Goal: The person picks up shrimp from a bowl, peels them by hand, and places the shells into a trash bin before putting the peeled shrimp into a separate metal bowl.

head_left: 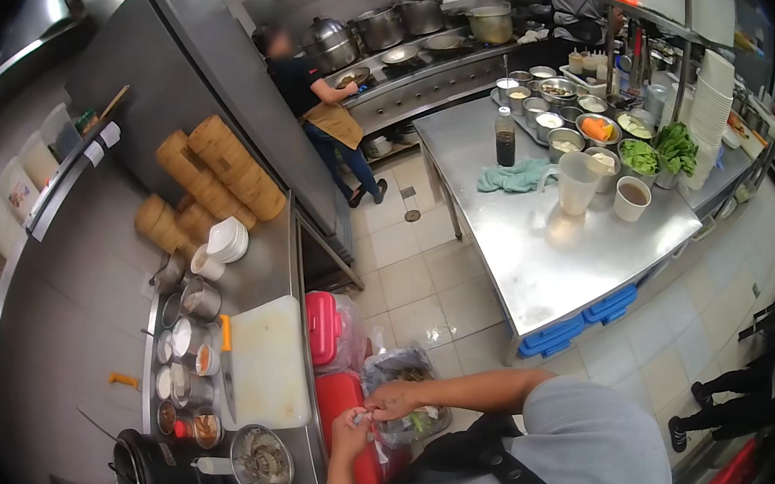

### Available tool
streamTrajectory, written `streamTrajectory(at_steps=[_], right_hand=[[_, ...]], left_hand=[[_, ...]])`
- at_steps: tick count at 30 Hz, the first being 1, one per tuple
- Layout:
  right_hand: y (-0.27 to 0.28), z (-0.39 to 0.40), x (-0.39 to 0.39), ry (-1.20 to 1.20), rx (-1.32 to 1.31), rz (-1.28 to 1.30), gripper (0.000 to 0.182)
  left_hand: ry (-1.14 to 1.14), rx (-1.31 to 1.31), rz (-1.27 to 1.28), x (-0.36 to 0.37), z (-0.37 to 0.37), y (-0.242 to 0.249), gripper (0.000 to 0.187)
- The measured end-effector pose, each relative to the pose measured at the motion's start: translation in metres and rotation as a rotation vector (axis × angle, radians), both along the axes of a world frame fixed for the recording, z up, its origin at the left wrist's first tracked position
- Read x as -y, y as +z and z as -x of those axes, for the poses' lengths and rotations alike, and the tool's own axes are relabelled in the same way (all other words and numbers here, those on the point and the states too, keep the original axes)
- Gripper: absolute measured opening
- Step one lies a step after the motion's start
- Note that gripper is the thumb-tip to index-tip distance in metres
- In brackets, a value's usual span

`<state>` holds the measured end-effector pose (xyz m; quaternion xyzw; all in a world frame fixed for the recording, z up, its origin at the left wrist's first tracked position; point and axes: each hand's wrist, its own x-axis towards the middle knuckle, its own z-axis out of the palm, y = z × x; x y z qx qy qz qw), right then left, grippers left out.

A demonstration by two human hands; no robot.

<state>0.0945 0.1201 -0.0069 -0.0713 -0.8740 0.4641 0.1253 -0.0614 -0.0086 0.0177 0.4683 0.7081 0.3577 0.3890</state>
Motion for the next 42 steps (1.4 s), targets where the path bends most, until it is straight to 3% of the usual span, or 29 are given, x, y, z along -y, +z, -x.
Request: streamTrajectory(at_steps=[5, 7, 9, 10, 11, 12, 13, 14, 15, 16, 17, 18, 19, 22, 24, 25, 28, 29, 31, 32, 34, 38, 41, 42], right_hand=[[-0.003, -0.008, -0.01, -0.011, -0.015, 0.011, 0.033], [-0.007, -0.01, -0.02, 0.104, -0.076, 0.15, 0.029], [-0.011, -0.011, -0.026, 0.115, -0.107, 0.161, 0.029], [-0.013, -0.01, -0.024, 0.135, -0.133, 0.175, 0.03], [-0.005, -0.014, -0.026, 0.182, -0.113, 0.281, 0.029], [0.0, -0.016, -0.023, 0.15, 0.024, 0.492, 0.027], [0.005, -0.015, -0.028, 0.21, 0.048, 0.538, 0.022], [0.009, -0.014, -0.016, 0.14, 0.11, 0.905, 0.019], [-0.018, -0.004, -0.013, 0.188, 0.06, 0.989, 0.015], [-0.011, -0.002, -0.01, 0.214, 0.084, 0.911, 0.013], [-0.02, 0.004, 0.0, 0.204, 0.128, 1.133, 0.011], [-0.01, 0.006, 0.008, 0.182, 0.164, 1.181, 0.011], [-0.005, 0.009, 0.016, 0.174, 0.205, 1.205, 0.011], [-0.015, 0.024, 0.021, 0.336, 0.183, 1.365, 0.013], [-0.013, 0.032, 0.022, 0.024, 0.121, 1.327, 0.015], [-0.02, 0.037, 0.021, 0.035, 0.142, 1.318, 0.015], [-0.054, 0.047, 0.014, -0.135, 0.291, 0.342, 0.017], [-0.063, 0.052, 0.012, -0.141, 0.296, 0.335, 0.017], [-0.074, 0.059, 0.016, -0.303, 0.42, -0.03, 0.018], [-0.075, 0.065, 0.02, -0.309, 0.434, -0.038, 0.018], [-0.075, 0.079, 0.027, -0.442, 0.539, -0.398, 0.021], [-0.114, 0.094, 0.034, -0.381, 0.568, -0.419, 0.027], [-0.102, 0.112, 0.052, -0.358, 0.767, -0.522, 0.027], [-0.083, 0.119, 0.064, -0.454, 0.815, -0.5, 0.028]], left_hand=[[0.018, 0.007, -0.026, -0.004, -0.016, 0.008, 0.016], [0.022, 0.012, -0.016, -0.007, -0.022, 0.014, 0.016], [-0.113, -0.132, -0.194, -0.003, -0.022, 0.014, 0.017], [-0.101, -0.086, -0.196, 0.001, -0.023, 0.013, 0.018], [-0.069, -0.039, -0.197, 0.002, -0.027, 0.019, 0.019], [-0.105, -0.109, -0.23, 0.004, -0.026, 0.024, 0.02], [-0.136, -0.181, -0.258, 0.005, -0.024, 0.031, 0.021], [-0.105, -0.166, -0.248, 0.009, -0.026, 0.038, 0.021], [-0.072, -0.151, -0.24, 0.013, -0.029, 0.042, 0.02], [-0.049, -0.064, -0.212, 0.02, -0.028, 0.042, 0.019], [-0.037, 0.026, -0.195, 0.029, -0.024, 0.039, 0.018], [0.037, 0.03, -0.194, 0.039, -0.021, 0.037, 0.018], [0.048, 0.205, -0.157, 0.047, -0.018, 0.034, 0.018], [0.127, 0.499, -0.186, 0.086, -0.005, 0.026, 0.017], [0.187, 0.616, -0.243, 0.117, 0.008, 0.024, 0.017], [0.284, 0.545, -0.269, 0.138, 0.016, 0.028, 0.018], [0.616, 0.336, -0.298, 0.209, 0.045, 0.044, 0.02], [0.727, 0.297, -0.272, 0.234, 0.057, 0.052, 0.021], [0.974, 0.104, -0.221, 0.283, 0.083, 0.055, 0.022], [1.095, 0.018, -0.157, 0.307, 0.097, 0.054, 0.023], [1.15, -0.273, -0.222, 0.36, 0.138, 0.003, 0.025], [1.095, -0.163, -0.022, 0.394, 0.169, -0.004, 0.027], [0.954, -0.285, 0.077, 0.39, 0.183, 0.0, 0.026], [0.94, -0.36, -0.011, 0.378, 0.188, 0.017, 0.025]])
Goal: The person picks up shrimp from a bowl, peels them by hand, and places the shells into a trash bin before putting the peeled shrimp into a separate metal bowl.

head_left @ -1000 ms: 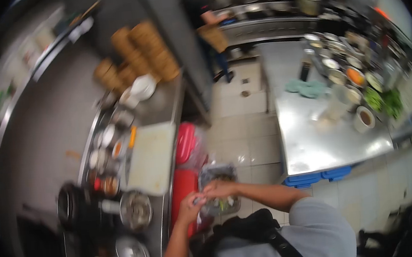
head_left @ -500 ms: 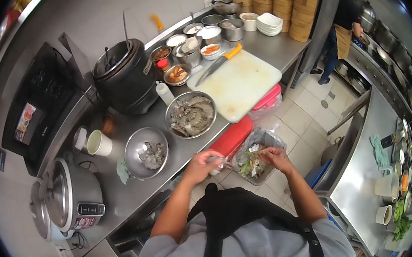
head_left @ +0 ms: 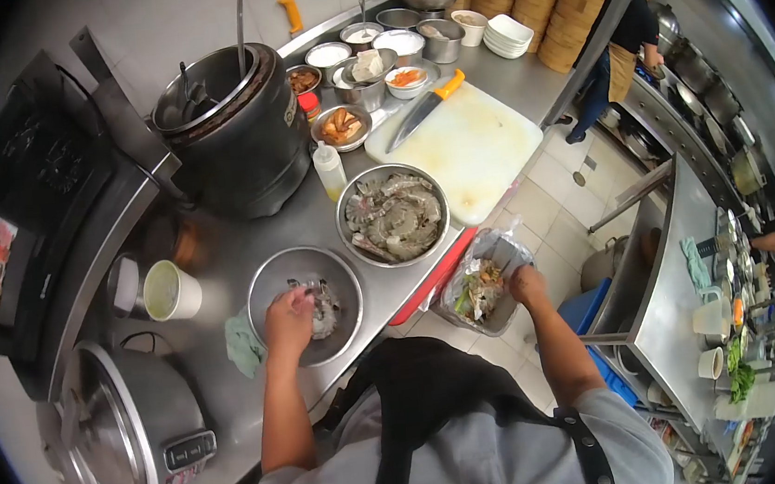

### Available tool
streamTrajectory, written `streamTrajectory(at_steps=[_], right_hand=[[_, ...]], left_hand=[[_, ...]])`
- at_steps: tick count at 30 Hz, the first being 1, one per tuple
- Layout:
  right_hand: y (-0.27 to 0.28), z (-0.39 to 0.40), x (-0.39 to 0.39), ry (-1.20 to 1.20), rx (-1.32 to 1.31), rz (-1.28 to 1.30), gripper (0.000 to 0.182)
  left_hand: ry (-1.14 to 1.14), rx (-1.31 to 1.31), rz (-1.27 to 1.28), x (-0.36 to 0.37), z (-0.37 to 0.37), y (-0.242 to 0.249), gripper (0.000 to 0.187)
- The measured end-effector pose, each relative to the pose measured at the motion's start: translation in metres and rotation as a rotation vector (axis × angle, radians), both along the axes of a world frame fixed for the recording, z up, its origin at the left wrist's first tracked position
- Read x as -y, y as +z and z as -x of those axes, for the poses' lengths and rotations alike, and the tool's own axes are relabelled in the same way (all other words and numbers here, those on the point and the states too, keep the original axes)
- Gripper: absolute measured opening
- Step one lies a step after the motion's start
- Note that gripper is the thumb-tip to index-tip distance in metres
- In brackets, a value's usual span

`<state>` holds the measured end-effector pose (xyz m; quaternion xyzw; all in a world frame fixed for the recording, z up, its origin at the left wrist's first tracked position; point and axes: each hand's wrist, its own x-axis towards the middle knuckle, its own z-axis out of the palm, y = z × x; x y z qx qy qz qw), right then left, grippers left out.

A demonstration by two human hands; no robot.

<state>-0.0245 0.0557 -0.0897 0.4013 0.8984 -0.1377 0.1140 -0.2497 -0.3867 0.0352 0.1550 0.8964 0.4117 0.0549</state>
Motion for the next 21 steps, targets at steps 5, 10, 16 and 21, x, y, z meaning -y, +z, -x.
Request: streamTrajectory(at_steps=[5, 10, 16, 21], right_hand=[[0.029, 0.009, 0.034, -0.194, -0.007, -0.04, 0.028], [-0.005, -0.012, 0.035, -0.267, -0.247, 0.056, 0.024], [0.013, -0.043, 0.043, -0.403, -0.504, 0.008, 0.014], [0.042, -0.063, 0.069, -0.468, -0.65, 0.18, 0.014]], left_hand=[[-0.419, -0.22, -0.057, -0.076, 0.058, 0.044, 0.024], [-0.706, -0.346, 0.135, -0.148, 0.105, 0.006, 0.03], [-0.802, -0.445, 0.494, -0.182, 0.123, -0.008, 0.032], [-0.796, -0.519, 0.315, -0.18, 0.122, 0.012, 0.015]])
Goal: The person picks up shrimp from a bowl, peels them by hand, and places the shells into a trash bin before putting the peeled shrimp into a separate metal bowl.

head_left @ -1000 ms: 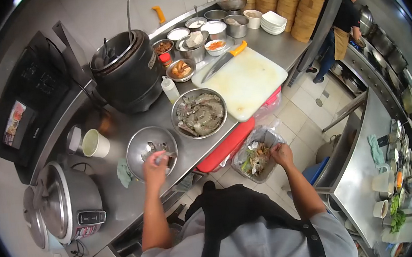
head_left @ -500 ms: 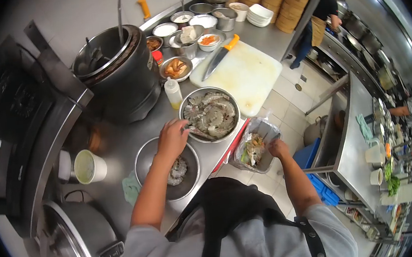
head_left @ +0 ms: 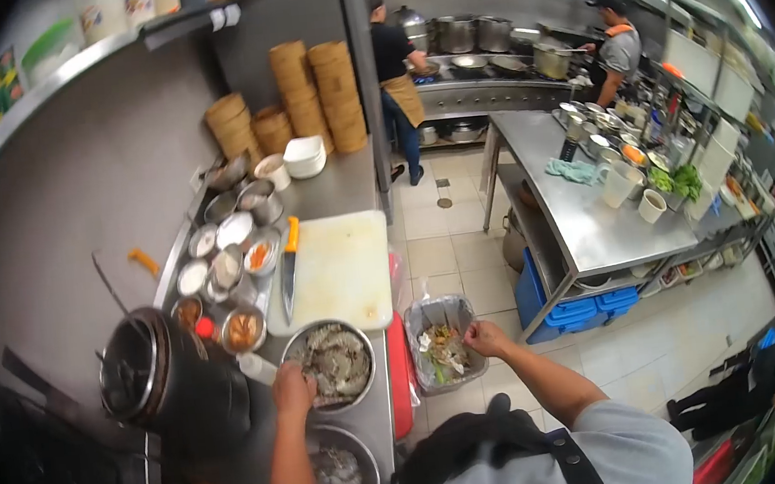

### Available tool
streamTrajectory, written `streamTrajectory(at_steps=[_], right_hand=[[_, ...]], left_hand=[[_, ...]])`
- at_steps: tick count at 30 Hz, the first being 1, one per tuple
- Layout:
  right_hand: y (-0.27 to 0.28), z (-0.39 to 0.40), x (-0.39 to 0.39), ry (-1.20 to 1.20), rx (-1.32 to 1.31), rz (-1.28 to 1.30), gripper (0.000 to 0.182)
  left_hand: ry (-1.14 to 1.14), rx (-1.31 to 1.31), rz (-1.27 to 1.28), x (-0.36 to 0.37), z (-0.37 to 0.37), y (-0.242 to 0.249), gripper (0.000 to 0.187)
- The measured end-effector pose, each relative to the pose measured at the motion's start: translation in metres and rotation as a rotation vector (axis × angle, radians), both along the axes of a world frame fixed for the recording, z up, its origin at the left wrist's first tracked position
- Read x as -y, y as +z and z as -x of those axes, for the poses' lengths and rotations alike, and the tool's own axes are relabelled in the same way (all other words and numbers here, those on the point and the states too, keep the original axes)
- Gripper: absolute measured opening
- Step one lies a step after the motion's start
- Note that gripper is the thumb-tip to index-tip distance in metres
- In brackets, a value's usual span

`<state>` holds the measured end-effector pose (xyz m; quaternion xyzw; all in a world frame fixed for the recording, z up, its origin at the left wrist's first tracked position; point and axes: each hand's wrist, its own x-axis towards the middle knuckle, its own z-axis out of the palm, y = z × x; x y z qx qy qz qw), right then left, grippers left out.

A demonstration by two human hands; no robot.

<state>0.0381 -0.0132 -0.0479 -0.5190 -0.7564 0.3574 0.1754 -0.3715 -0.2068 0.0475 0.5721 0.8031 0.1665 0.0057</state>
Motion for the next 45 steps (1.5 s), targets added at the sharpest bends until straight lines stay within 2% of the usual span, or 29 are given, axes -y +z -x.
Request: streamTrajectory(at_steps=[5, 7, 8, 10, 11, 12, 13, 14, 15, 16, 17, 18, 20, 21, 22, 25, 26, 28, 29, 31, 32, 35, 36, 38, 42, 45], right_hand=[[0.015, 0.006, 0.01, 0.058, -0.029, 0.047, 0.021], [0.031, 0.019, 0.012, 0.11, -0.022, 0.043, 0.038], [0.039, 0.026, 0.013, 0.149, -0.005, 0.026, 0.049], [0.091, 0.037, 0.034, 0.216, -0.077, -0.357, 0.052], [0.108, 0.043, 0.039, 0.29, -0.16, -0.42, 0.059], [0.12, 0.047, 0.04, 0.366, -0.242, -0.484, 0.066], [0.129, 0.05, 0.04, 0.421, -0.257, -0.551, 0.064], [0.133, 0.05, 0.036, 0.477, -0.272, -0.618, 0.062], [0.128, 0.047, 0.03, 0.459, -0.274, -0.623, 0.062], [0.121, 0.043, 0.023, 0.537, -0.153, -0.596, 0.055], [0.114, 0.034, 0.014, 0.616, -0.031, -0.565, 0.048], [0.109, 0.022, 0.006, 0.606, -0.036, -0.565, 0.048], [0.097, -0.003, -0.012, 0.596, -0.115, -0.347, 0.032], [0.093, -0.013, -0.023, 0.59, -0.124, -0.346, 0.032], [0.088, -0.024, -0.033, 0.561, -0.154, -0.242, 0.03], [0.081, -0.054, -0.062, 0.527, -0.218, -0.055, 0.028], [0.081, -0.062, -0.073, 0.525, -0.244, 0.025, 0.026], [0.066, -0.07, -0.091, 0.541, -0.288, -0.028, 0.025], [0.057, -0.072, -0.099, 0.565, -0.322, -0.082, 0.025], [0.039, -0.069, -0.116, 0.529, -0.324, -0.099, 0.025], [0.032, -0.069, -0.122, 0.496, -0.318, -0.115, 0.025], [0.075, -0.093, -0.12, 0.439, -0.236, -0.082, 0.027], [0.071, -0.087, -0.123, 0.44, -0.236, -0.087, 0.027], [0.051, -0.069, -0.133, 0.578, 0.059, -0.148, 0.028], [0.077, -0.072, -0.126, 0.505, 0.095, -0.096, 0.028], [0.084, -0.07, -0.131, 0.583, 0.111, -0.145, 0.028]], left_hand=[[0.03, 0.069, -0.246, -0.007, 0.004, 0.01, 0.015], [0.105, 0.289, -0.382, -0.016, -0.008, 0.029, 0.018], [0.077, 0.285, -0.379, -0.024, -0.015, 0.03, 0.018], [0.152, 0.489, -0.426, -0.043, -0.04, 0.029, 0.022], [0.206, 0.593, -0.38, -0.047, -0.088, 0.064, 0.026], [0.148, 0.575, -0.445, -0.067, -0.084, 0.014, 0.026], [0.184, 0.82, -0.365, -0.079, -0.111, 0.006, 0.023], [0.168, 1.211, -0.325, -0.087, -0.137, -0.005, 0.018], [0.132, 1.395, -0.319, -0.097, -0.173, 0.004, 0.011], [0.132, 1.61, -0.312, -0.107, -0.193, -0.006, 0.011], [0.116, 1.706, -0.244, -0.117, -0.204, -0.025, 0.014], [0.11, 1.699, -0.236, -0.125, -0.218, -0.031, 0.014], [0.174, 1.869, -0.079, -0.142, -0.242, -0.04, 0.017], [0.201, 1.854, -0.009, -0.147, -0.256, -0.032, 0.02], [0.205, 1.845, -0.002, -0.157, -0.267, -0.031, 0.02], [0.399, 1.365, 0.035, -0.186, -0.298, -0.034, 0.025], [0.394, 1.355, 0.04, -0.2, -0.302, -0.048, 0.025], [0.013, 1.465, -0.124, -0.219, -0.308, -0.068, 0.026], [0.012, 1.457, -0.119, -0.225, -0.316, -0.07, 0.026], [0.017, 1.689, -0.107, -0.234, -0.34, -0.053, 0.022], [0.013, 1.684, -0.106, -0.236, -0.345, -0.051, 0.022], [-0.014, 1.639, -0.054, -0.241, -0.348, -0.049, 0.022], [-0.01, 1.613, -0.045, -0.243, -0.346, -0.049, 0.021], [-0.018, 1.585, -0.029, -0.25, -0.337, -0.051, 0.021], [-0.049, 1.497, 0.034, -0.252, -0.32, -0.058, 0.021], [-0.106, 1.498, 0.081, -0.251, -0.321, -0.043, 0.021]])
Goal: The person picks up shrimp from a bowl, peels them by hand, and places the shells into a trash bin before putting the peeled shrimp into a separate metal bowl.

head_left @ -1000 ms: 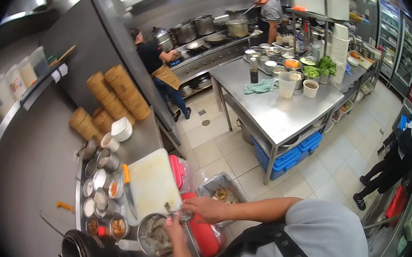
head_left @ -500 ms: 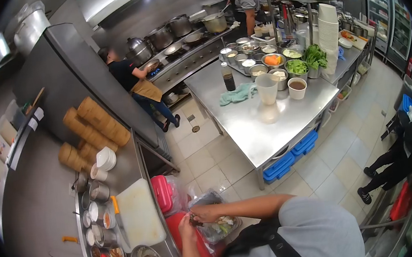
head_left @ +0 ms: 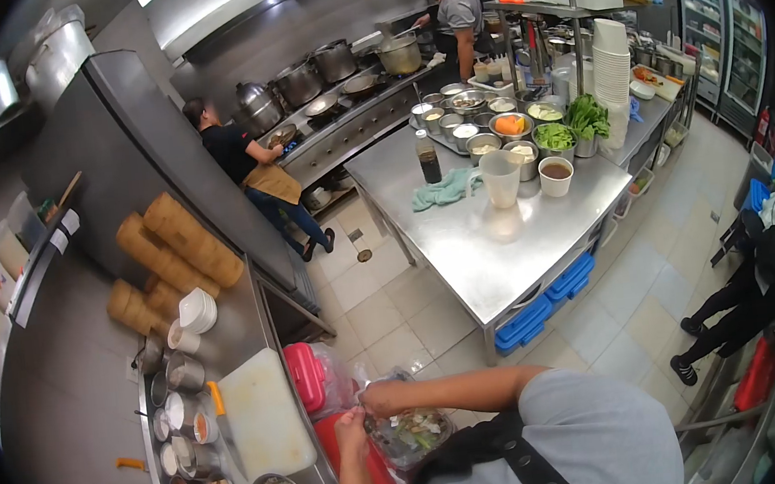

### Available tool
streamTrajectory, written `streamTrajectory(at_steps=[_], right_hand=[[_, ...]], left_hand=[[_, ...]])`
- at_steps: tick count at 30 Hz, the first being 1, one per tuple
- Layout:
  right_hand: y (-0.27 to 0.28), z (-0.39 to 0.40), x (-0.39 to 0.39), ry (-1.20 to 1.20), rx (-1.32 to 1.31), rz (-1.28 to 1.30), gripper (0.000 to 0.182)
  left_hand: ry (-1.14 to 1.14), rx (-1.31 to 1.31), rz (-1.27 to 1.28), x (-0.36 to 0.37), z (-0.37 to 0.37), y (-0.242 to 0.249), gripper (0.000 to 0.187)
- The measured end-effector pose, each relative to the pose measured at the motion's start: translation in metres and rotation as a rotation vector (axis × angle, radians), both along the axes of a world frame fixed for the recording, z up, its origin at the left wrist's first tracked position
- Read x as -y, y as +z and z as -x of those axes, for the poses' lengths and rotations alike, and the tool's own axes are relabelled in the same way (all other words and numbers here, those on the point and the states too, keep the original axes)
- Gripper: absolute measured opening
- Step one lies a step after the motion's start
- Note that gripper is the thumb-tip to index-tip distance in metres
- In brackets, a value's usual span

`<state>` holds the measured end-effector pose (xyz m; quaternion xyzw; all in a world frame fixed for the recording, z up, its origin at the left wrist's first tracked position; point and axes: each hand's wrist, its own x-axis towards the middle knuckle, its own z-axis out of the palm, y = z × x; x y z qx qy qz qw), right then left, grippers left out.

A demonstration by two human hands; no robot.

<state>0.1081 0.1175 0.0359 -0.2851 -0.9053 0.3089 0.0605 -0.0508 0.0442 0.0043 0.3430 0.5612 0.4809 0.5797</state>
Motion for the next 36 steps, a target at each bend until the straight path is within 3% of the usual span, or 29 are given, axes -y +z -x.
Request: streamTrajectory(at_steps=[8, 10, 17, 23, 29, 31, 32, 36], right_hand=[[0.01, 0.019, 0.002, -0.061, -0.116, 0.035, 0.03], [0.008, 0.026, 0.002, -0.046, -0.062, 0.031, 0.029], [0.021, 0.039, 0.017, -0.01, 0.104, -0.032, 0.028], [0.013, 0.052, 0.025, -0.073, 0.095, -0.08, 0.026], [-0.002, 0.057, 0.032, -0.061, 0.089, -0.103, 0.029], [0.016, 0.055, 0.033, -0.042, 0.138, 0.012, 0.036], [0.0, 0.061, 0.029, -0.051, 0.13, -0.007, 0.037], [-0.007, 0.068, 0.027, -0.085, 0.147, -0.014, 0.032]], left_hand=[[-0.006, 0.047, 0.035, -0.001, 0.028, -0.002, 0.02], [-0.008, 0.156, 0.047, 0.003, 0.034, 0.001, 0.018], [-0.079, 0.161, 0.082, 0.006, 0.055, -0.022, 0.016], [-0.095, 0.197, 0.038, 0.013, 0.059, -0.016, 0.016], [-0.106, 0.084, 0.034, 0.019, 0.06, -0.016, 0.026], [-0.026, -0.112, -0.034, 0.024, 0.058, -0.013, 0.029], [-0.053, -0.105, -0.056, 0.026, 0.058, -0.011, 0.029], [-0.088, -0.195, -0.104, 0.027, 0.057, 0.003, 0.029]])
